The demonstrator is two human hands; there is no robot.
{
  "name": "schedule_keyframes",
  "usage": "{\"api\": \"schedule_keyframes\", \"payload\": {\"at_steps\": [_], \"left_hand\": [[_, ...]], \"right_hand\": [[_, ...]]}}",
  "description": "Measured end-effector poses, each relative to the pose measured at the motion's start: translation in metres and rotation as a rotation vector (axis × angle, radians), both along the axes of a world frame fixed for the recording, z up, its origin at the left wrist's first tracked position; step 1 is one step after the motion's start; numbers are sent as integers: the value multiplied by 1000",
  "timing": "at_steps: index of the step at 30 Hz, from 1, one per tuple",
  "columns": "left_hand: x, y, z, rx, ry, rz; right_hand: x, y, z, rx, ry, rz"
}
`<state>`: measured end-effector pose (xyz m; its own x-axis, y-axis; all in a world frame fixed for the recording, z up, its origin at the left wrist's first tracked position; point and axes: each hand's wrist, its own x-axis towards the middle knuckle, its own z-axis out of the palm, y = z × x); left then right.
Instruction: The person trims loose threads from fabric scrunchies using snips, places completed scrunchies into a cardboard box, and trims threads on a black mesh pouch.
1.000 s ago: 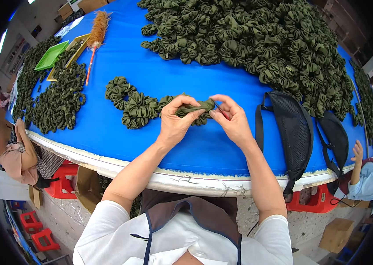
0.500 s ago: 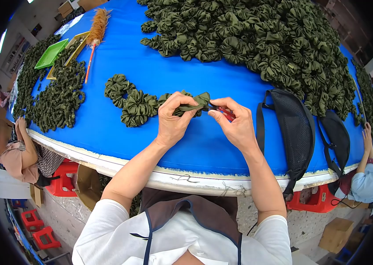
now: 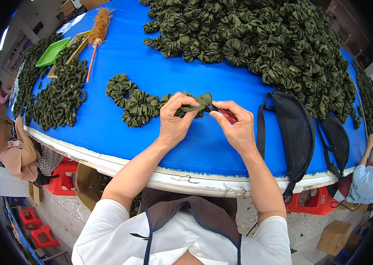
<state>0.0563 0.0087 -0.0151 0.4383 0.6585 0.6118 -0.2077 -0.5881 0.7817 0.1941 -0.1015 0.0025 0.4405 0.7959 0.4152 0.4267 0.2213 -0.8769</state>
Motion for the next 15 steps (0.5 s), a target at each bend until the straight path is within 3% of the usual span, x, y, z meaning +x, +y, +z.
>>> {"api": "schedule_keyframes", "payload": {"at_steps": [15], "left_hand": [[1,1,-3,-21,13,-24]], "right_hand": [[-2,2,-3,31,3,10]]}}
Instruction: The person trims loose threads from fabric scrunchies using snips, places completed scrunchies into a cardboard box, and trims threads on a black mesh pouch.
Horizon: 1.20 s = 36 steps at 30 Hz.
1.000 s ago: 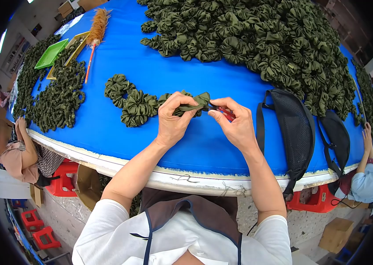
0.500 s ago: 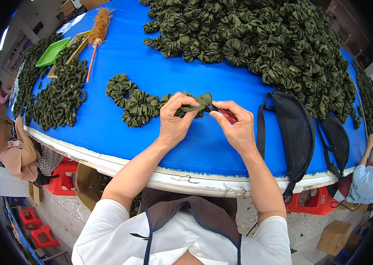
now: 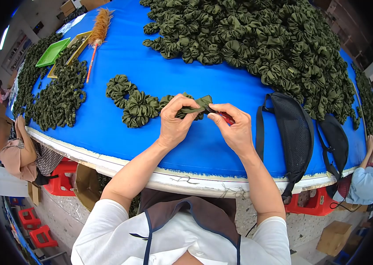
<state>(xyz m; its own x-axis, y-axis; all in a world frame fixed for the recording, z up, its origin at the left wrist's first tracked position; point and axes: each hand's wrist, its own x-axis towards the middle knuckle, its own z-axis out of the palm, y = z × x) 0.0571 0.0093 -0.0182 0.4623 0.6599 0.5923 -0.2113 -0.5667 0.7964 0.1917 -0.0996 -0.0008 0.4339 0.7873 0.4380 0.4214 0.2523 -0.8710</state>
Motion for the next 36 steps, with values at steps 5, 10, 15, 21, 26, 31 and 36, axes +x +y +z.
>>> {"api": "schedule_keyframes", "payload": {"at_steps": [5,10,15,21,26,31,36], "left_hand": [[0,0,-3,0,2,-4],[-1,-2,-2,-193,21,-75],[-1,4,-4,-637,-98,-221],[9,-9,0,-847,-181,-268],[9,-13,-20,-867,-140,-363],[-13,16,19,-1150,-275,-445],[-14,4,31,-984,-200,-483]], "right_hand": [[3,-1,-2,-34,-5,19],[18,3,-11,-36,223,14],[22,5,-5,-115,639,81],[12,7,-25,-247,962,268],[8,11,-23,-160,1237,333],[11,9,-12,6,1542,647],[5,5,-6,18,1157,448]]}}
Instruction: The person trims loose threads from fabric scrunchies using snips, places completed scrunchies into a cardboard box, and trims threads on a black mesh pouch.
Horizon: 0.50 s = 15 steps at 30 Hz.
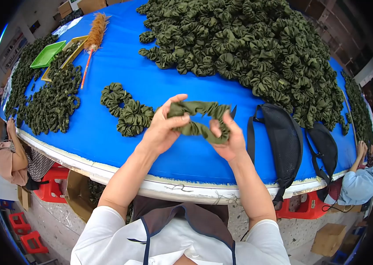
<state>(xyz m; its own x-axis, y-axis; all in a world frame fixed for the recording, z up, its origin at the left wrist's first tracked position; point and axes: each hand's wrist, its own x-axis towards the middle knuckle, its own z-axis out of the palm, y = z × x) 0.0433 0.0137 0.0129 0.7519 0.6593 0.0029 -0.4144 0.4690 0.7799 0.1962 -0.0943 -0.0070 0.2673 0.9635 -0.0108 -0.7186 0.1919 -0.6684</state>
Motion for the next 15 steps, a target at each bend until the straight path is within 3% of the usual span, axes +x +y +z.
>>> {"api": "schedule_keyframes", "payload": {"at_steps": [2,6,11,12,13,15], "left_hand": [[-2,-3,0,85,26,-21],[-2,2,-15,270,299,-6],[-15,20,-8,255,188,177],[-17,24,-7,265,180,175],[-20,29,-7,493,435,226],[-23,38,-8,935,948,331]], "right_hand": [[-7,1,0,-16,-152,-89],[-17,0,-1,-134,-377,4],[-23,12,23,-161,-368,134],[-14,18,17,-187,-503,73],[-3,26,11,-212,-636,9],[27,54,24,-82,-1103,-387]]}}
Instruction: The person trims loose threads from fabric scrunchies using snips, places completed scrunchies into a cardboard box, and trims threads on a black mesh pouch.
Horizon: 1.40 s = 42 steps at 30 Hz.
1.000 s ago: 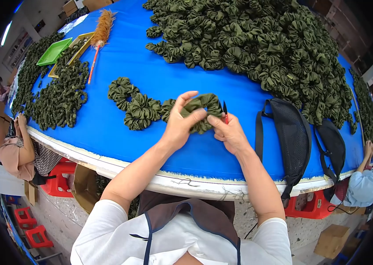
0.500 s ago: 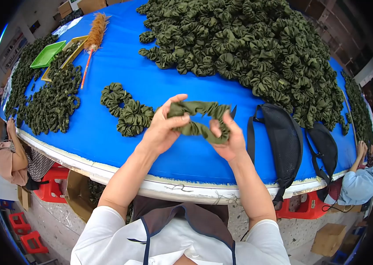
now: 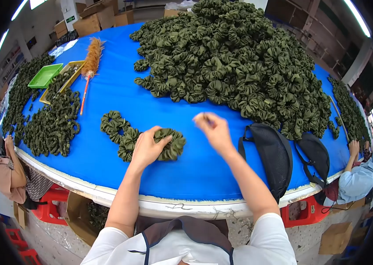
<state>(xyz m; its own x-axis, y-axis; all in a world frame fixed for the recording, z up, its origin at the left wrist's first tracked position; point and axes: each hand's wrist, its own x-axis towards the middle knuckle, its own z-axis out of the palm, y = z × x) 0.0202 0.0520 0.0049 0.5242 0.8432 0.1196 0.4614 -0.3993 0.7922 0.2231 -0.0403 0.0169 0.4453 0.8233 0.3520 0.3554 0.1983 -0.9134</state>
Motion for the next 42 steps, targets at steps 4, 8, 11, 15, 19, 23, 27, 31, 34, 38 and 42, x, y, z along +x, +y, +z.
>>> {"api": "schedule_keyframes", "payload": {"at_steps": [4,8,11,15,19,23,27,31,34,38,42], "left_hand": [[1,9,-21,433,218,119],[4,22,-14,705,51,133],[5,18,0,694,-311,41],[41,1,0,-104,-556,-207],[100,17,4,-441,-530,-178],[137,32,-7,-629,-493,-217],[157,45,-29,-490,-513,-286],[155,27,-38,-164,-514,-114],[156,21,-39,-111,-478,-88],[157,18,-40,-26,-452,-61],[158,17,-44,76,-488,-38]], "right_hand": [[77,45,-34,-256,-637,-536],[75,54,-36,-469,-631,-384],[31,27,-9,-480,-459,-216],[14,0,-4,-431,-346,-192],[0,-15,-7,-369,-253,-191],[5,-21,-11,-266,-147,-183],[44,-16,-35,-119,-17,-147],[79,8,-32,-74,104,-196],[93,30,-33,-143,27,-161],[92,35,-24,-262,-114,-149],[82,28,2,-413,-308,-199]]}}
